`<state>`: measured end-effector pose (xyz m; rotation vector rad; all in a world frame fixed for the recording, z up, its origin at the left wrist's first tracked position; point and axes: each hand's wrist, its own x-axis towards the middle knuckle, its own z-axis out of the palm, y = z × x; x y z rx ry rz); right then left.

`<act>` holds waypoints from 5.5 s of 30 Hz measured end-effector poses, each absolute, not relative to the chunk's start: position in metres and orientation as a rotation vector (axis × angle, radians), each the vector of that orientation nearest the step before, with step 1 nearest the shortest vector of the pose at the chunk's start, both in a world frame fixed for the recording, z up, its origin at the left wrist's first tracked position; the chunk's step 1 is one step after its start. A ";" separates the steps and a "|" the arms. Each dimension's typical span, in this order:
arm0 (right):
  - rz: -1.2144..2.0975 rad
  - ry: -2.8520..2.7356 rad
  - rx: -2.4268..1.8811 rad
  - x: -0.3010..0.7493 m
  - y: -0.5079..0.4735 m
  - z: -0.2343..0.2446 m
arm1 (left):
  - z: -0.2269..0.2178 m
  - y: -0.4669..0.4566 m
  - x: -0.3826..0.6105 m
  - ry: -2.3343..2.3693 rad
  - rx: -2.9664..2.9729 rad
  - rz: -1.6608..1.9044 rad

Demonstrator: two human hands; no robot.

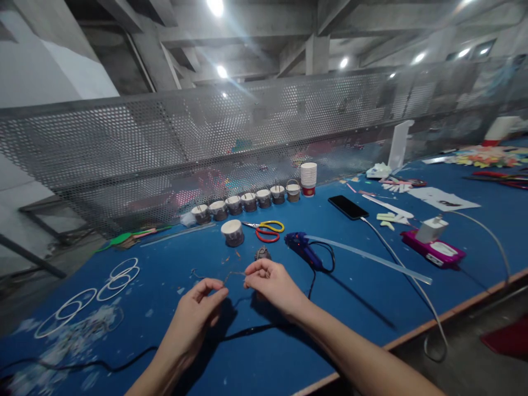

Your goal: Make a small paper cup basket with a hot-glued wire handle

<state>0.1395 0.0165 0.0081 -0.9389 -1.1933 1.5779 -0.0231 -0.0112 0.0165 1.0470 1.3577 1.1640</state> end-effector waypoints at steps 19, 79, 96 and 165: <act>1.403 -1.334 -1.026 0.143 0.018 0.005 | 0.016 -0.016 -0.020 1.324 1.052 1.255; 1.410 -1.247 -1.031 0.146 0.022 0.004 | 0.003 -0.010 -0.026 1.310 1.157 1.072; 1.406 -1.223 -1.005 0.146 0.024 0.003 | 0.008 -0.012 -0.024 1.291 1.102 1.045; 1.405 -1.207 -1.010 0.146 0.022 0.007 | 0.006 -0.013 -0.020 1.264 1.153 1.000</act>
